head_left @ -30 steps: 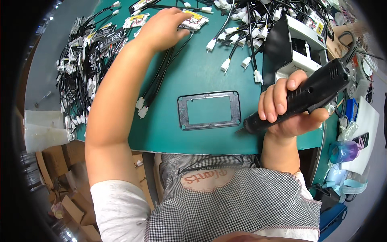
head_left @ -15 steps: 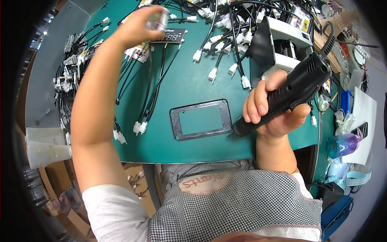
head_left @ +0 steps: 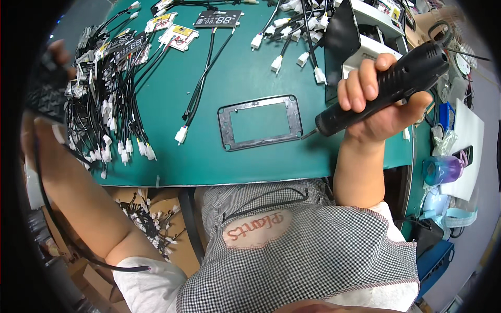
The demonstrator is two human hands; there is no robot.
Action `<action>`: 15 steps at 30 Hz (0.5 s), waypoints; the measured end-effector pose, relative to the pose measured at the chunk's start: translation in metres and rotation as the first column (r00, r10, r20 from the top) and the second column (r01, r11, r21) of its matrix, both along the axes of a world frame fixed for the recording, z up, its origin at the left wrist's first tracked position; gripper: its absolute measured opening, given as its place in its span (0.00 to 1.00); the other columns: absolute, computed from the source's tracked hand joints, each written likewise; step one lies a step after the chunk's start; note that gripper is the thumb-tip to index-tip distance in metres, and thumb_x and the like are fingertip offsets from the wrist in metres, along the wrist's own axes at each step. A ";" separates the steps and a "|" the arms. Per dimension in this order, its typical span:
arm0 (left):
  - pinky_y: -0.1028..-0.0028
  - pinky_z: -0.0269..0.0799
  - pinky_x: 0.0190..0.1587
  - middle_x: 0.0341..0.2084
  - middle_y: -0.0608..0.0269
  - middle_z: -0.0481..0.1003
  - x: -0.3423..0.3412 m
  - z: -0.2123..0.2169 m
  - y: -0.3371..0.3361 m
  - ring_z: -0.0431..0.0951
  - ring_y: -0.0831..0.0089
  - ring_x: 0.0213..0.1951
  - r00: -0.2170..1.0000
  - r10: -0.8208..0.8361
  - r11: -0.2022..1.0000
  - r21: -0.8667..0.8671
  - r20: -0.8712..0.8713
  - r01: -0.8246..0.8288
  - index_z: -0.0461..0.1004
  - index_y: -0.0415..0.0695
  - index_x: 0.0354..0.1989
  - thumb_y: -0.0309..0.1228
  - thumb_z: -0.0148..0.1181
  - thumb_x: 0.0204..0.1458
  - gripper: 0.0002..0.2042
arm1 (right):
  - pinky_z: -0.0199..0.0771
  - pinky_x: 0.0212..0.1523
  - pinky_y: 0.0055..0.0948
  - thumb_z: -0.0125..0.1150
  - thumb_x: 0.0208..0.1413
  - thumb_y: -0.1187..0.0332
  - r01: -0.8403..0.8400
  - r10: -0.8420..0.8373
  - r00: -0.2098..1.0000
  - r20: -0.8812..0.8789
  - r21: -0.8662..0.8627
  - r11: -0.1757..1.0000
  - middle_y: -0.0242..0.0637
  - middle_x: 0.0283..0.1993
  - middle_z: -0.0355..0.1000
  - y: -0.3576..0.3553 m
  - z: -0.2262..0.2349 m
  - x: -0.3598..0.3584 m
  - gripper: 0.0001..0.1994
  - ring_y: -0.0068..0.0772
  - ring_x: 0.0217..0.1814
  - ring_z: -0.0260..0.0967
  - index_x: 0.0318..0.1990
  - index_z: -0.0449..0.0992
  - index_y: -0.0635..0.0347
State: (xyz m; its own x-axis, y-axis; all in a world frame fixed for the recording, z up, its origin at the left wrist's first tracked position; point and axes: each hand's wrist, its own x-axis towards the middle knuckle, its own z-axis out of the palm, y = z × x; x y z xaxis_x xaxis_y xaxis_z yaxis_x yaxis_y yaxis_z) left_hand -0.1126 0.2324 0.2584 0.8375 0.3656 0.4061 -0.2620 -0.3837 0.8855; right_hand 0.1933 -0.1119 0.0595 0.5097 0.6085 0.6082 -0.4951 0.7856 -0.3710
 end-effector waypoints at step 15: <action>0.56 0.67 0.56 0.49 0.59 0.75 0.118 -0.248 -0.198 0.74 0.54 0.50 0.948 0.243 0.553 0.832 -0.204 0.038 0.81 0.53 0.45 0.38 0.73 0.39 0.20 | 0.64 0.32 0.30 0.63 0.46 0.32 0.149 -0.119 0.959 0.256 -0.101 0.984 0.33 0.33 0.67 -0.055 -0.004 0.030 0.41 0.29 0.30 0.65 0.53 0.69 0.63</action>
